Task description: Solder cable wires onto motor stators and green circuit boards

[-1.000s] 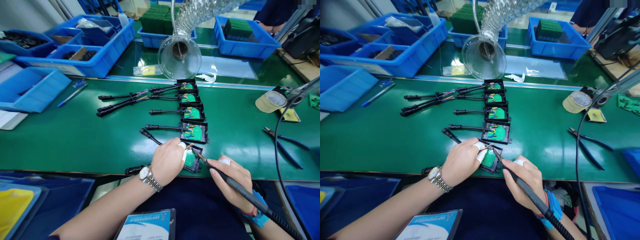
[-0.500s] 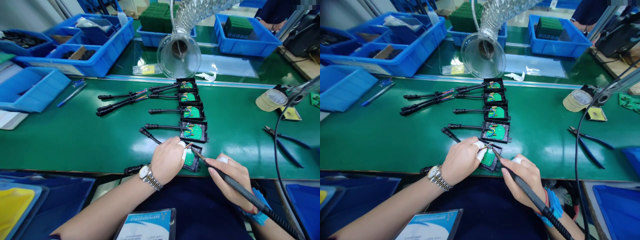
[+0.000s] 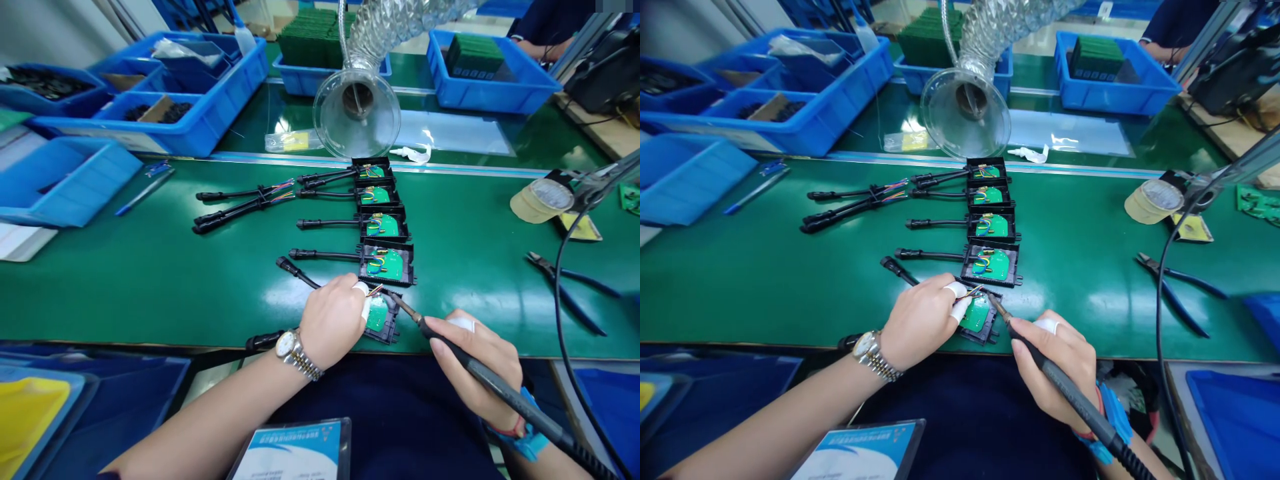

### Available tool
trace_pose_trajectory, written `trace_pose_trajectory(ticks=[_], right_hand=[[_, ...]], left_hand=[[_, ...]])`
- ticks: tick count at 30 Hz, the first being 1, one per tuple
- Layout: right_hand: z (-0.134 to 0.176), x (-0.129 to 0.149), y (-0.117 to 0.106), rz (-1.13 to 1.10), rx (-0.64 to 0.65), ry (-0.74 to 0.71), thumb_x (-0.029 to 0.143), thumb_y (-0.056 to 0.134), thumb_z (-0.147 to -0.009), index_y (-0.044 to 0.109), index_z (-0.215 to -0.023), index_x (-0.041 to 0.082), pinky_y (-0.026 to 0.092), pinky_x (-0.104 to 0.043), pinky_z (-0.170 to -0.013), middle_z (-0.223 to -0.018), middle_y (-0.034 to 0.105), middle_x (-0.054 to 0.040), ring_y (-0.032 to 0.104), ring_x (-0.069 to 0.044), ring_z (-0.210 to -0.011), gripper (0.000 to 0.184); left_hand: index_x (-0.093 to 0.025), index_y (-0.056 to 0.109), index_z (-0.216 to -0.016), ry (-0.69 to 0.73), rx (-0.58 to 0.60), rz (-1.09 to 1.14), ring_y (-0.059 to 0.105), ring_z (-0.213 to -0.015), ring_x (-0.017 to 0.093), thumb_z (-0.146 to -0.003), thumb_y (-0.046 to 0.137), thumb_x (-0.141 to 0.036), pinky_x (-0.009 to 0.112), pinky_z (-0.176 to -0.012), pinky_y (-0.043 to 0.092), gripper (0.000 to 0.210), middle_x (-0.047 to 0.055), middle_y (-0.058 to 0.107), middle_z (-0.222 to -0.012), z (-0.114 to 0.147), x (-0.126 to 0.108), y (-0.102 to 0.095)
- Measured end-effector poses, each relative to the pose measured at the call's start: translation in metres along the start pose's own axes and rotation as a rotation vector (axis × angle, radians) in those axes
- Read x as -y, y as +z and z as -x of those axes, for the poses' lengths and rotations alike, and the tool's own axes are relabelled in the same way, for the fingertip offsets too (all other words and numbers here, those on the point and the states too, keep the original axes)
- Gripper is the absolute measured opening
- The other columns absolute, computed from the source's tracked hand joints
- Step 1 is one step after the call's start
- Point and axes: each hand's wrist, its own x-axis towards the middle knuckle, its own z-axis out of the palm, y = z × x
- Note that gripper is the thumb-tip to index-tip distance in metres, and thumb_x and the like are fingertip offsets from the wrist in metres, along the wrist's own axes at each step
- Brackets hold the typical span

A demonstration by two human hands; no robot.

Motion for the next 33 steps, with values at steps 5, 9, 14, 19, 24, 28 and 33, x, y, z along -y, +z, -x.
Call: trace_pose_trajectory(ticks=[5,9,14,19,24,28,33], right_hand=[[0.000,-0.004,0.008,-0.014,0.034,0.020,0.008,0.057,-0.074,0.064,-0.098,0.016,0.047,-0.026,-0.058,-0.063,0.057,-0.0015,0.055,-0.012,-0.060,0.027],[0.001,-0.007,0.013,-0.009,0.038,0.054,0.011,0.056,-0.075,0.065,-0.098,0.017,0.047,-0.027,-0.058,-0.064,0.057,-0.0019,0.054,-0.012,-0.060,0.025],[0.001,-0.008,0.014,0.003,0.070,0.040,0.011,0.055,-0.076,0.064,-0.099,0.018,0.048,-0.027,-0.059,-0.065,0.059,-0.0023,0.054,-0.012,-0.061,0.026],[-0.003,-0.002,0.006,0.022,0.048,0.015,0.009,0.056,-0.075,0.064,-0.097,0.017,0.048,-0.026,-0.058,-0.067,0.060,-0.0028,0.055,-0.012,-0.062,0.025],[-0.001,0.002,-0.004,0.041,-0.015,0.003,0.007,0.058,-0.073,0.062,-0.103,0.019,0.048,-0.026,-0.059,-0.070,0.061,-0.0022,0.058,-0.013,-0.065,0.032],[0.006,-0.008,0.003,0.087,-0.087,-0.001,0.011,0.058,-0.077,0.056,-0.113,0.022,0.051,-0.028,-0.066,-0.082,0.066,-0.0028,0.062,-0.015,-0.071,0.038],[0.007,-0.019,0.026,0.034,0.028,0.051,0.022,0.063,-0.076,0.045,-0.117,0.022,0.051,-0.033,-0.086,-0.110,0.063,-0.0077,0.060,-0.021,-0.102,0.045]], left_hand=[[-0.016,0.063,-0.078,-0.008,0.004,0.002,0.055,-0.074,0.020,-0.082,0.045,-0.019,0.029,-0.059,0.040,0.018,0.005,0.057,-0.078,0.001,-0.001,-0.001],[-0.016,0.062,-0.077,-0.009,0.008,0.006,0.056,-0.075,0.020,-0.081,0.045,-0.017,0.030,-0.059,0.040,0.017,0.005,0.057,-0.078,0.001,-0.002,-0.002],[-0.016,0.061,-0.074,0.005,0.000,0.002,0.056,-0.074,0.021,-0.081,0.045,-0.017,0.030,-0.058,0.041,0.017,0.005,0.057,-0.077,0.001,-0.001,-0.002],[-0.016,0.061,-0.075,0.004,-0.011,0.006,0.056,-0.073,0.021,-0.082,0.045,-0.019,0.030,-0.058,0.041,0.018,0.005,0.057,-0.077,0.001,-0.001,0.000],[-0.016,0.061,-0.075,0.004,-0.003,0.006,0.056,-0.074,0.020,-0.083,0.044,-0.019,0.030,-0.058,0.040,0.018,0.005,0.057,-0.078,0.000,-0.001,-0.001],[-0.016,0.061,-0.075,-0.002,0.010,0.006,0.056,-0.074,0.020,-0.082,0.044,-0.018,0.030,-0.059,0.041,0.018,0.005,0.057,-0.077,0.000,-0.001,-0.002],[-0.016,0.061,-0.077,0.018,0.007,0.015,0.056,-0.075,0.021,-0.081,0.045,-0.018,0.030,-0.061,0.042,0.017,0.005,0.057,-0.078,0.000,-0.001,-0.003]])
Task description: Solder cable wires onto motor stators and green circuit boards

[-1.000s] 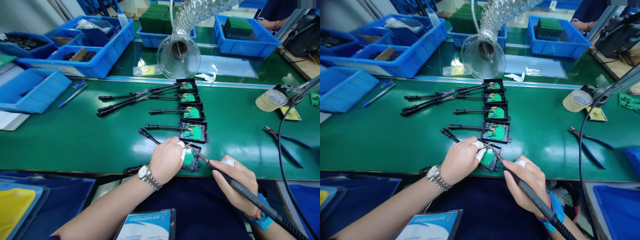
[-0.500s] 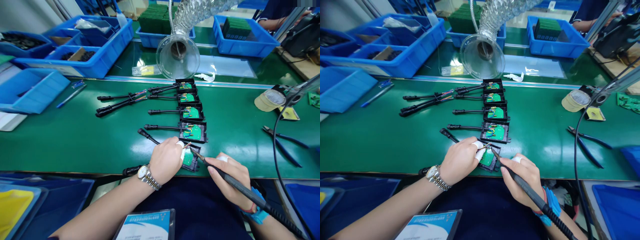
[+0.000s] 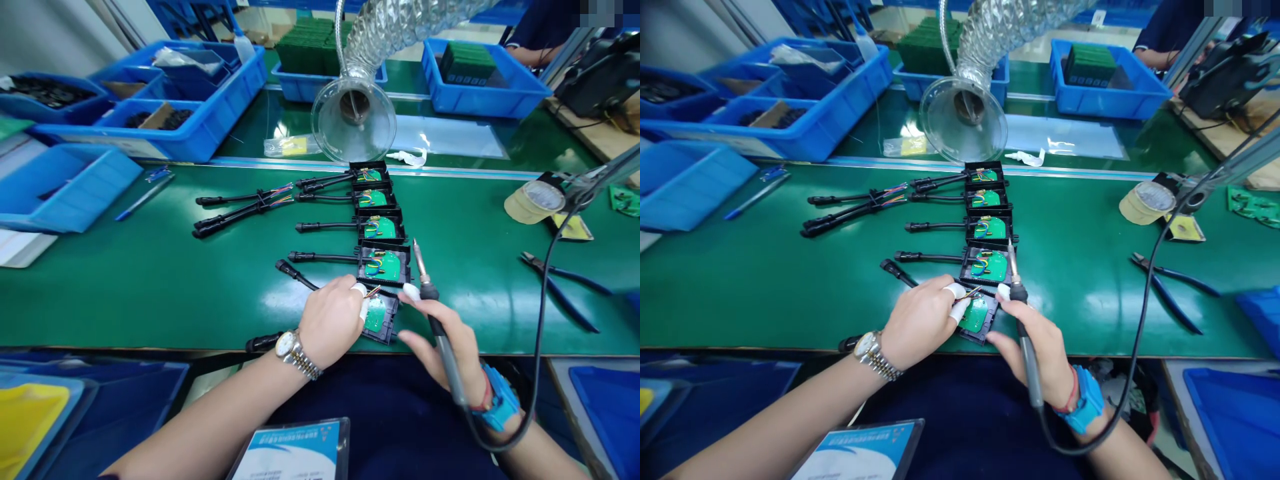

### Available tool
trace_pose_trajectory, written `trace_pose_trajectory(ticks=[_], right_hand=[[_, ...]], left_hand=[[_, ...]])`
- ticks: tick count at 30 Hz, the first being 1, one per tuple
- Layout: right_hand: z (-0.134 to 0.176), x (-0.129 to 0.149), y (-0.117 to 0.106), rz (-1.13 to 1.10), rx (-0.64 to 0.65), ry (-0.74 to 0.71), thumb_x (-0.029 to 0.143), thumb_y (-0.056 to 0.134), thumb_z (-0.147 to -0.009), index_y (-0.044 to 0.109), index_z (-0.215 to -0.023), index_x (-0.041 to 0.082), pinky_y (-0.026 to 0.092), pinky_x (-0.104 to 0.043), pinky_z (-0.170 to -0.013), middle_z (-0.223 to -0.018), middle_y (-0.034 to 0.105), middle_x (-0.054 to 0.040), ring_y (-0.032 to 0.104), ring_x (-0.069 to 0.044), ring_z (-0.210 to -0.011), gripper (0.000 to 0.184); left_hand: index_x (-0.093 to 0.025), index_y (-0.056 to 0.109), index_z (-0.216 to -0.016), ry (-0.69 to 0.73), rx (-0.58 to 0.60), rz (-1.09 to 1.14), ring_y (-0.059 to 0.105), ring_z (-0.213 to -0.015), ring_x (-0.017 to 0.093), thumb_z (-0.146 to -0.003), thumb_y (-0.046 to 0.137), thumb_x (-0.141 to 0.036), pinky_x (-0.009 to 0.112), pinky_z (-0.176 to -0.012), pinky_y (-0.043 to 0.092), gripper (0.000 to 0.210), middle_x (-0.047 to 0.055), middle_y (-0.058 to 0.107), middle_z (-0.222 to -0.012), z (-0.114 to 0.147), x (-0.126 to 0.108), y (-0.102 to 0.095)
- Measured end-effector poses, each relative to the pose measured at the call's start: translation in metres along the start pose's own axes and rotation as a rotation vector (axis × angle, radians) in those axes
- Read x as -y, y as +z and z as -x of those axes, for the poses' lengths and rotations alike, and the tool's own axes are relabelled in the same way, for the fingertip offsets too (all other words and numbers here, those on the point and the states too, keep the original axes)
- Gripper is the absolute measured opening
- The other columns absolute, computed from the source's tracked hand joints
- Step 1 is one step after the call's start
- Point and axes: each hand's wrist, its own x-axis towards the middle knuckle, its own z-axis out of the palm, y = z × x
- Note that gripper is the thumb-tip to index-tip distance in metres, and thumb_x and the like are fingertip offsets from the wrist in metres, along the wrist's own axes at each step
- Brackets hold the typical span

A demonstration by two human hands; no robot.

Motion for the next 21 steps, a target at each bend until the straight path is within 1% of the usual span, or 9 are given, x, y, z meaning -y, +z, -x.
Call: trace_pose_trajectory(ticks=[2,4,9,16,21], right_hand=[[-0.001,-0.001,0.008,-0.043,0.078,0.001,0.030,0.068,-0.072,0.036,-0.123,0.020,0.048,-0.037,-0.093,-0.121,0.055,-0.0115,0.052,-0.024,-0.113,0.061],[0.000,-0.002,0.013,-0.054,0.125,0.002,0.034,0.069,-0.070,0.032,-0.126,0.019,0.047,-0.039,-0.095,-0.125,0.051,-0.0135,0.050,-0.025,-0.116,0.069],[0.003,-0.003,0.017,-0.049,0.184,0.009,0.029,0.066,-0.073,0.030,-0.127,0.020,0.047,-0.041,-0.094,-0.128,0.048,-0.0141,0.049,-0.025,-0.117,0.066],[0.002,-0.002,0.016,-0.047,0.182,-0.016,0.026,0.065,-0.074,0.030,-0.127,0.020,0.045,-0.039,-0.097,-0.128,0.048,-0.0127,0.048,-0.022,-0.119,0.064],[0.003,-0.003,0.016,-0.040,0.176,-0.020,0.026,0.065,-0.074,0.030,-0.128,0.020,0.046,-0.039,-0.096,-0.128,0.049,-0.0123,0.049,-0.023,-0.117,0.065]], left_hand=[[-0.016,0.062,-0.077,0.005,-0.008,-0.002,0.056,-0.076,0.021,-0.081,0.045,-0.017,0.030,-0.062,0.043,0.017,0.006,0.057,-0.078,0.000,0.000,0.000],[-0.016,0.062,-0.078,0.002,-0.007,-0.003,0.056,-0.076,0.021,-0.081,0.045,-0.016,0.030,-0.062,0.043,0.017,0.006,0.057,-0.078,0.000,0.000,0.000],[-0.016,0.062,-0.078,-0.009,0.006,-0.006,0.057,-0.077,0.021,-0.081,0.045,-0.017,0.030,-0.062,0.043,0.018,0.006,0.057,-0.079,-0.001,-0.001,-0.001],[-0.016,0.062,-0.077,-0.009,0.000,-0.002,0.057,-0.076,0.021,-0.081,0.044,-0.016,0.030,-0.061,0.043,0.018,0.006,0.058,-0.079,0.000,-0.001,-0.001],[-0.016,0.062,-0.077,-0.016,0.004,-0.010,0.057,-0.077,0.020,-0.081,0.045,-0.016,0.029,-0.062,0.042,0.018,0.006,0.058,-0.079,0.000,-0.002,-0.001]])
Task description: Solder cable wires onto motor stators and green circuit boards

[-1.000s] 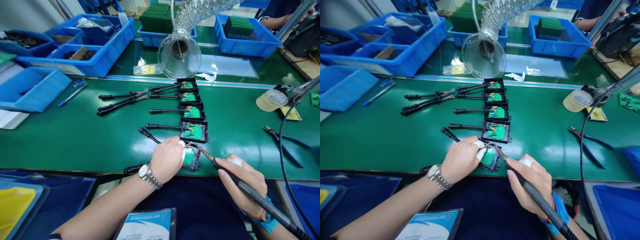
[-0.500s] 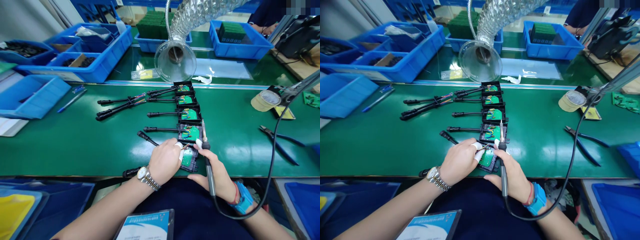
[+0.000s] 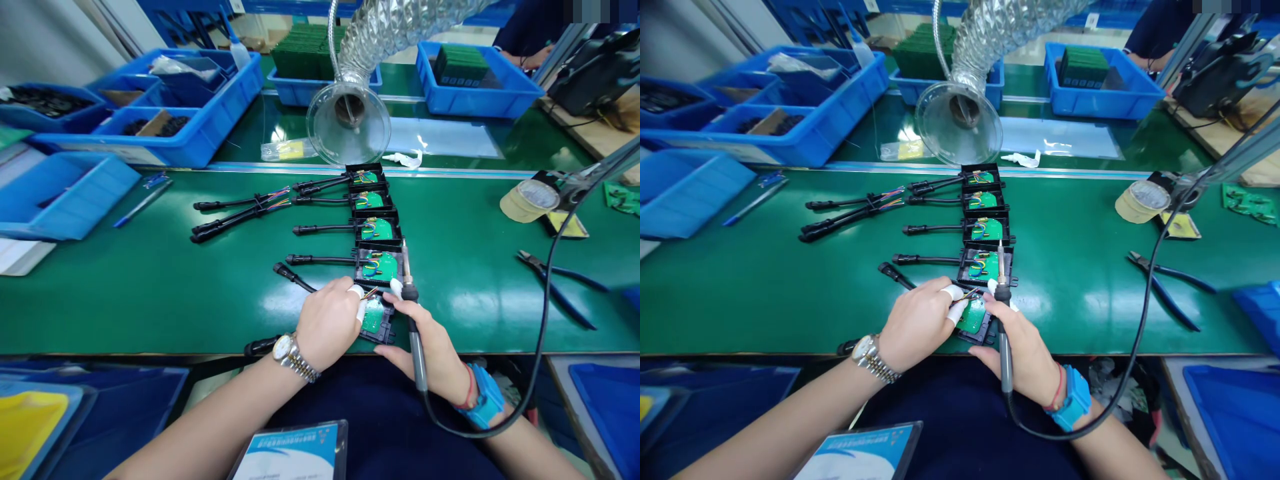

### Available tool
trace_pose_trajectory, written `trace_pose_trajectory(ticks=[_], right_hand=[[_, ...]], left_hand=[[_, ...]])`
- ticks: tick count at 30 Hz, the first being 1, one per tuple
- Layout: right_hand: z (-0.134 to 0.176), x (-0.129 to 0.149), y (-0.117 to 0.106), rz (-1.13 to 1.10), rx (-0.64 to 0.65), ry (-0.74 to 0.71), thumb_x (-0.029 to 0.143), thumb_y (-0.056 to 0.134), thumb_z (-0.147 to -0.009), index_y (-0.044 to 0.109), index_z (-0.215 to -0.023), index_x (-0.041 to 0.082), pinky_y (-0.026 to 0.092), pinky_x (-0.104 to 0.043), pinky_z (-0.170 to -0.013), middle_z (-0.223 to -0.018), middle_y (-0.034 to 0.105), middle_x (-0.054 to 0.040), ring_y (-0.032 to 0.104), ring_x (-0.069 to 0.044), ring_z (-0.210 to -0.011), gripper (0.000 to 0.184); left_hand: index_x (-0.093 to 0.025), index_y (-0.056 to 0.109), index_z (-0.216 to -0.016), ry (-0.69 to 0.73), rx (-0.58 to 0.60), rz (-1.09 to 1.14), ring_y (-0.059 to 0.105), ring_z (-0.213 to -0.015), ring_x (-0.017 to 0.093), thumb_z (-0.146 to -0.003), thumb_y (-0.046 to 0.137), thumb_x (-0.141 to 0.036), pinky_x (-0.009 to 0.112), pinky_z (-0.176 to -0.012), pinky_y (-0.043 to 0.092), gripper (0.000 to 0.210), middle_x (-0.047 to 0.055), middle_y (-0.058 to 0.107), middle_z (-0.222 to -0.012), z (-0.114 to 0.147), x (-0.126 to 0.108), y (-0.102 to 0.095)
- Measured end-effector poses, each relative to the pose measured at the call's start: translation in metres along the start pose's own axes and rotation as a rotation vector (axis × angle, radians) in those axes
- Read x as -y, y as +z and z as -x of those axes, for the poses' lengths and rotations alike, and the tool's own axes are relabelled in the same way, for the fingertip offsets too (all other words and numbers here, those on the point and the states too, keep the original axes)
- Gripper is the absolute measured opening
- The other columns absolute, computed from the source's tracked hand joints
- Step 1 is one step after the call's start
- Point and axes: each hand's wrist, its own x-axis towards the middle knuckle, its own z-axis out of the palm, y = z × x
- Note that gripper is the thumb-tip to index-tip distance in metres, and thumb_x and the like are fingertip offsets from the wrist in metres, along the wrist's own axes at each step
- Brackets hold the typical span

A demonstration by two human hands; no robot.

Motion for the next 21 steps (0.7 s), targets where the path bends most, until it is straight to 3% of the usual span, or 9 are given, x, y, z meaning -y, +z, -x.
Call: trace_pose_trajectory(ticks=[11,15,21], right_hand=[[-0.001,0.001,0.000,-0.009,-0.012,0.005,0.024,0.065,-0.074,0.031,-0.129,0.019,0.044,-0.038,-0.098,-0.125,0.051,-0.0113,0.049,-0.022,-0.117,0.065],[0.000,0.002,0.000,-0.010,-0.011,0.014,0.025,0.065,-0.074,0.031,-0.129,0.019,0.044,-0.039,-0.099,-0.126,0.050,-0.0115,0.048,-0.021,-0.118,0.065],[0.003,0.001,-0.001,-0.044,-0.074,0.031,0.026,0.066,-0.073,0.031,-0.126,0.020,0.043,-0.039,-0.099,-0.127,0.050,-0.0118,0.047,-0.021,-0.119,0.063]], left_hand=[[-0.023,0.064,-0.098,0.017,-0.154,0.285,0.058,-0.078,0.016,-0.087,0.044,-0.026,0.028,-0.068,0.042,0.023,0.001,0.064,-0.083,0.006,0.012,0.010],[-0.024,0.063,-0.103,0.027,-0.120,0.342,0.058,-0.078,0.015,-0.088,0.042,-0.025,0.026,-0.068,0.042,0.025,0.001,0.063,-0.089,0.005,0.012,0.011],[-0.022,0.066,-0.093,0.066,-0.021,0.181,0.057,-0.077,0.016,-0.087,0.041,-0.023,0.029,-0.068,0.039,0.025,0.003,0.058,-0.088,0.001,0.006,0.004]])
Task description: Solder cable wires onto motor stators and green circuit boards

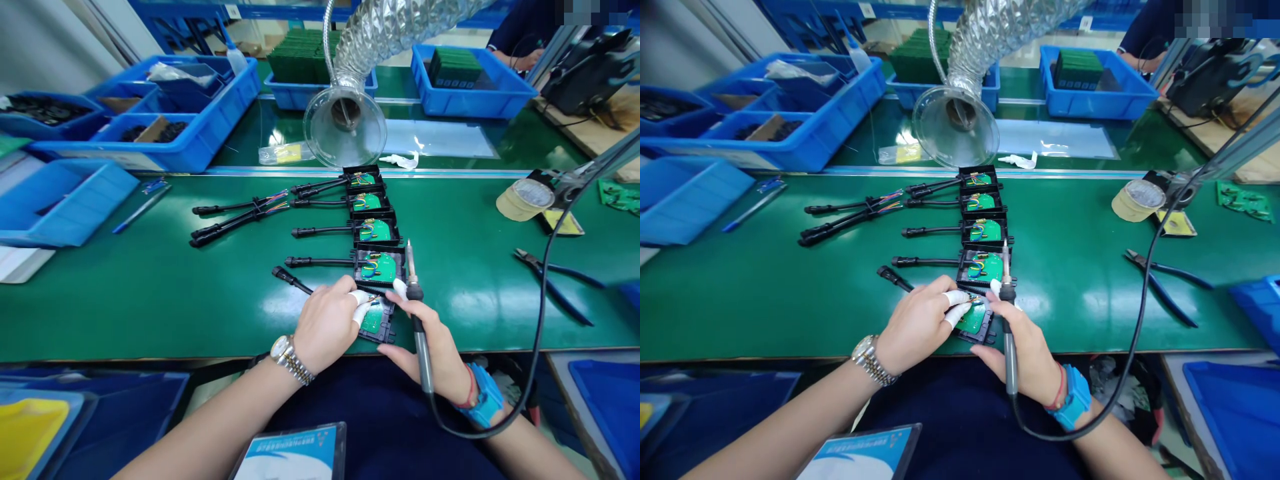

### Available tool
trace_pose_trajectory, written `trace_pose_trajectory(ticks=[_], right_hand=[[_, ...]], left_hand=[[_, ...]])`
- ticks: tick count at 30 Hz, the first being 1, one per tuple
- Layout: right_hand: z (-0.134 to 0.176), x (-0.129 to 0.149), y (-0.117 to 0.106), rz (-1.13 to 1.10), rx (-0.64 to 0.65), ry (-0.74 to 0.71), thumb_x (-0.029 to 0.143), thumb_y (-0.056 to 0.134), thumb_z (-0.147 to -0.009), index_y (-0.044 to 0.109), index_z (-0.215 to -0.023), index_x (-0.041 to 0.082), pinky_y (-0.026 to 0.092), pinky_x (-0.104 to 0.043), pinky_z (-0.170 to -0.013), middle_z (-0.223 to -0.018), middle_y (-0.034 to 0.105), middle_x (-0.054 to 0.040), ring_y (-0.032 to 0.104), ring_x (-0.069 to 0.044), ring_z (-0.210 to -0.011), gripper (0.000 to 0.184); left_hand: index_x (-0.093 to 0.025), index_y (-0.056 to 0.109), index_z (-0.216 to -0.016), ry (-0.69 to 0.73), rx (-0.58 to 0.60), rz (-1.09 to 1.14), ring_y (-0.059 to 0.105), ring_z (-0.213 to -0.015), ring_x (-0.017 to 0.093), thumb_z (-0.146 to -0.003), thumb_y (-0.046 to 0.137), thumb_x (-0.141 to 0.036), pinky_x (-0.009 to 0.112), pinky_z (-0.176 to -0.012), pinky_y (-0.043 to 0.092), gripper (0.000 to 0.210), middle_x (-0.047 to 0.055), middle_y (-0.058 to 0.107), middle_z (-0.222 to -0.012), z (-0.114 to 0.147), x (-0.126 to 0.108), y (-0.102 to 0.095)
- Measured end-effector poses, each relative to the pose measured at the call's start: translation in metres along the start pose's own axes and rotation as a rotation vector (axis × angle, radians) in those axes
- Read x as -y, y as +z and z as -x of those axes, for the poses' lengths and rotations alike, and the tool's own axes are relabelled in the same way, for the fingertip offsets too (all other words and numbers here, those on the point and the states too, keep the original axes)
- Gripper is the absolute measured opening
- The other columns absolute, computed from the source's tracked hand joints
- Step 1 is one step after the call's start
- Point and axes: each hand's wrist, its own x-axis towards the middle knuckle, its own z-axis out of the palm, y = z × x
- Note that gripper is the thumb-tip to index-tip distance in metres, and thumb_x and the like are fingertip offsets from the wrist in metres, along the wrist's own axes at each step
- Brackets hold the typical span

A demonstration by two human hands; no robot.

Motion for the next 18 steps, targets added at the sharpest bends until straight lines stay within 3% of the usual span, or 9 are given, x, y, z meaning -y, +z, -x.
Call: trace_pose_trajectory(ticks=[4,14,18], right_hand=[[0.001,0.000,-0.001,0.021,-0.044,0.027,0.028,0.066,-0.073,0.033,-0.126,0.019,0.044,-0.037,-0.098,-0.125,0.052,-0.0114,0.049,-0.021,-0.118,0.063],[-0.002,0.001,-0.002,0.040,-0.017,0.042,0.028,0.066,-0.073,0.035,-0.127,0.019,0.044,-0.034,-0.099,-0.124,0.052,-0.0097,0.051,-0.020,-0.115,0.063],[-0.001,0.000,-0.003,0.038,-0.015,0.040,0.027,0.066,-0.073,0.035,-0.127,0.019,0.043,-0.034,-0.099,-0.124,0.052,-0.0100,0.050,-0.020,-0.115,0.063]], left_hand=[[-0.021,0.065,-0.089,0.037,-0.029,-0.007,0.057,-0.075,0.017,-0.088,0.041,-0.023,0.031,-0.067,0.036,0.025,0.003,0.062,-0.085,0.001,0.000,0.000],[-0.022,0.065,-0.098,0.031,-0.264,0.063,0.057,-0.062,0.017,-0.085,0.051,-0.022,0.030,-0.062,0.037,0.020,0.000,0.066,-0.066,0.002,0.008,0.009],[-0.022,0.065,-0.095,0.030,-0.303,0.168,0.059,-0.071,0.016,-0.085,0.051,-0.022,0.031,-0.071,0.042,0.018,0.001,0.069,-0.082,0.001,0.009,0.009]])
